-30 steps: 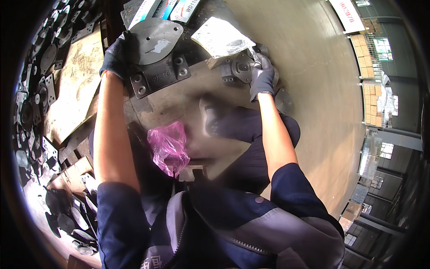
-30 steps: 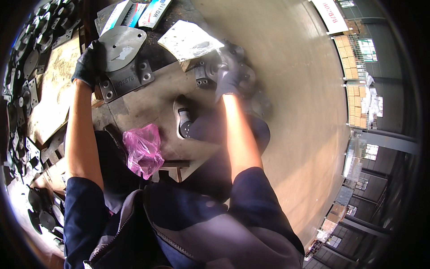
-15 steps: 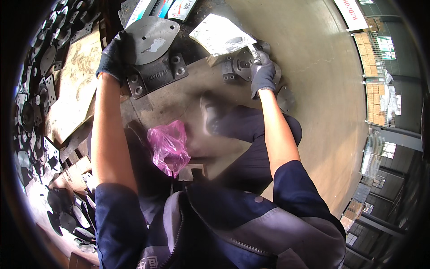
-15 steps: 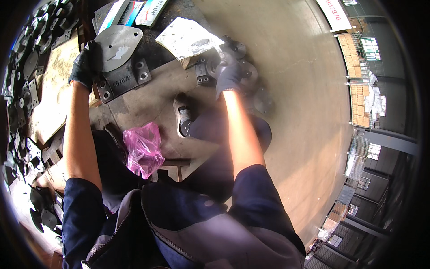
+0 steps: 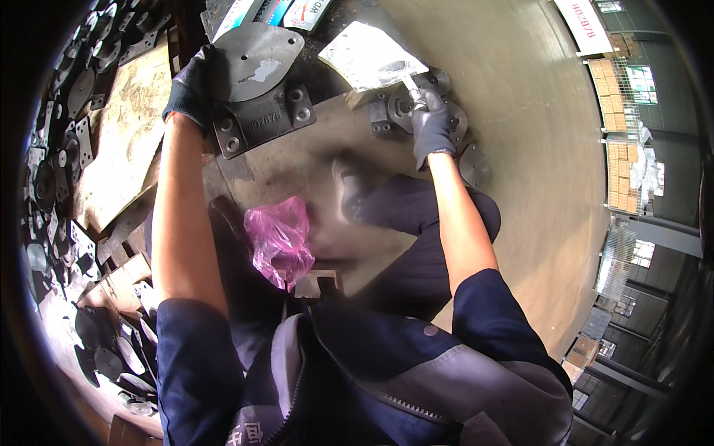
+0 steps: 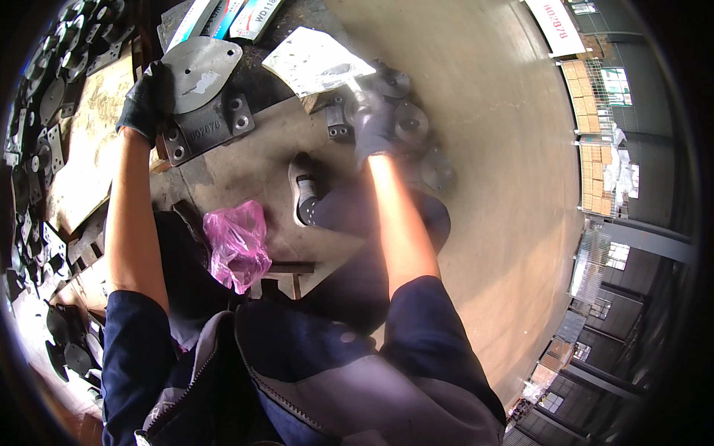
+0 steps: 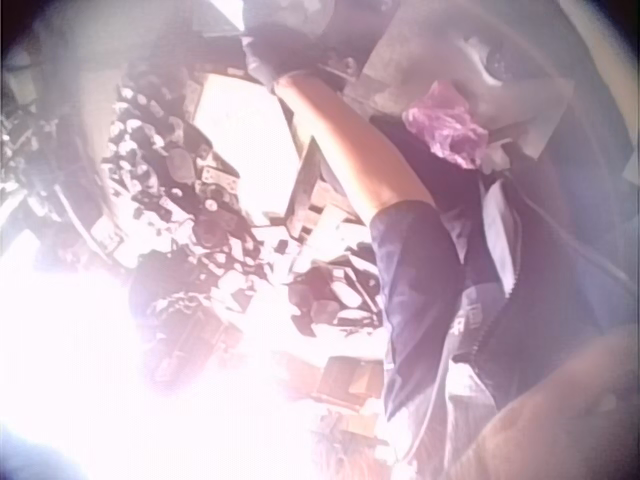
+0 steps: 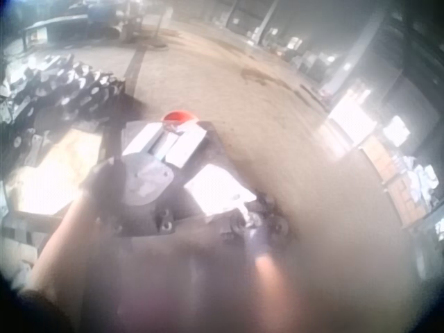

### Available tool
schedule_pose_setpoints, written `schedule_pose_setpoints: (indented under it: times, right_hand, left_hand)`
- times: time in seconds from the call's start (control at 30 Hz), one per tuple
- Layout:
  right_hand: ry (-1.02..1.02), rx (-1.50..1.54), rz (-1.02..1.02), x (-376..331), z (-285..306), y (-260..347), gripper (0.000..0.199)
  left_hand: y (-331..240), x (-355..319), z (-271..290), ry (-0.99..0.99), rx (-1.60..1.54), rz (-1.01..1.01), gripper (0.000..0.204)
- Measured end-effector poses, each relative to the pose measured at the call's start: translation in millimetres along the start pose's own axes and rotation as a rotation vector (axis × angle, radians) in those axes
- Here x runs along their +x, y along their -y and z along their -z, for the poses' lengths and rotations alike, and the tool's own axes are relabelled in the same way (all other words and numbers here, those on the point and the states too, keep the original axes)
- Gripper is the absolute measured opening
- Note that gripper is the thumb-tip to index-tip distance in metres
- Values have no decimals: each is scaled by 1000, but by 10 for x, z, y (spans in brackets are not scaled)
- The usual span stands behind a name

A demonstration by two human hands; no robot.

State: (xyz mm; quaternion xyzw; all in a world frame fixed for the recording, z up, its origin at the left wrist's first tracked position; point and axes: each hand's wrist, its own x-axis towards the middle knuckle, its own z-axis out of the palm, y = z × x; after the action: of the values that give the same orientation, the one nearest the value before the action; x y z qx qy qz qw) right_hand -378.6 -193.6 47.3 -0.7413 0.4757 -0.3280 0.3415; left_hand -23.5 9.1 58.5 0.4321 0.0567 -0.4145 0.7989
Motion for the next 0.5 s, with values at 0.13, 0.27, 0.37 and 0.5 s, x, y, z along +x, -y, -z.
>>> schedule_pose_setpoints:
  times: [0.13,0.27,0.37,0.5]
  right_hand:
    - [51,212,-45,55,-148,-343,16]
    - [91,-102,99,-38,-76,85,18]
    - [-20,-98,5,-64,-97,-85,14]
    - [72,-7,43,-209,-214,-71,11]
  left_hand:
    - [-1,155,133,99,1,50,25]
    - [-41,188,330,172,80,-21,25]
    - [15,306,357,225,222,-118,24]
    - [15,-88,-144,-53,60,43,26]
